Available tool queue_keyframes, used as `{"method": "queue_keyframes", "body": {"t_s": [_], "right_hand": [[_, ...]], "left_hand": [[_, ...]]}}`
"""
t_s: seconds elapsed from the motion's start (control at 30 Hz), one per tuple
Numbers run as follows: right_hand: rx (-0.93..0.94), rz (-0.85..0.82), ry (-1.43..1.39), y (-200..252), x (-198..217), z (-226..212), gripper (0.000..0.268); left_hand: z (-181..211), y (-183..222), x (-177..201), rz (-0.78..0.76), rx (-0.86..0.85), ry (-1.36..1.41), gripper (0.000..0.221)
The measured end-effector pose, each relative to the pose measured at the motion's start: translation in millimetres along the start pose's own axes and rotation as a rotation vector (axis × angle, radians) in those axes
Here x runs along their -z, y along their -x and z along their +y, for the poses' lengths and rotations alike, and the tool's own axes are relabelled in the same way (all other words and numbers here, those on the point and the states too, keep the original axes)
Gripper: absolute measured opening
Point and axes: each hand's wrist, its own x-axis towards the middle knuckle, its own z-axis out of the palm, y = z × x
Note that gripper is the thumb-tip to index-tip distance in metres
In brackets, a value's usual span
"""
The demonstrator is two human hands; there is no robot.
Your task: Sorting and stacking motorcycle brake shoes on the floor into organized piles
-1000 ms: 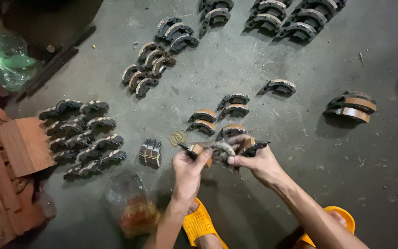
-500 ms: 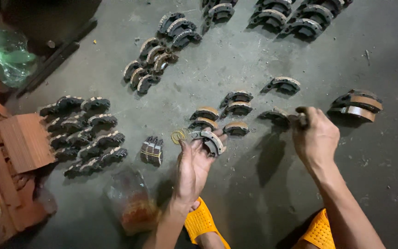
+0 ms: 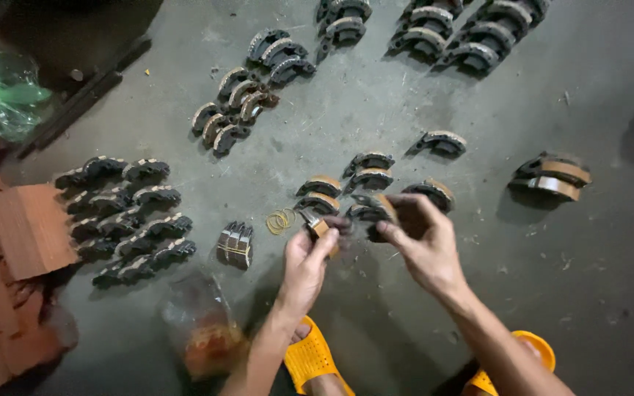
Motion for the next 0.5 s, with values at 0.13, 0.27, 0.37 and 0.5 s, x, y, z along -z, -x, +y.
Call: {"method": "queue_keyframes", "body": {"t_s": [0.13, 0.27, 0.37, 0.5], "right_hand": [[0.024, 0.045, -0.031, 14, -15, -4, 0.04], [0.131, -0.029, 0.036, 24, -23, 3, 0.042], [0.127, -0.059, -0.021, 29, -21, 8, 0.035], [0.148, -0.074, -0.019, 33, -23, 3, 0.032]], "left_hand": [[-13, -7, 11, -0.152, 0.031, -0.017, 0.046], [5, -4, 4, -0.233, 0.024, -0.189, 0.021], [26, -3, -1, -0.341, -0.02, -0.259, 0.02], [28, -2, 2, -0.37, -0.177, -0.385, 0.038]]}}
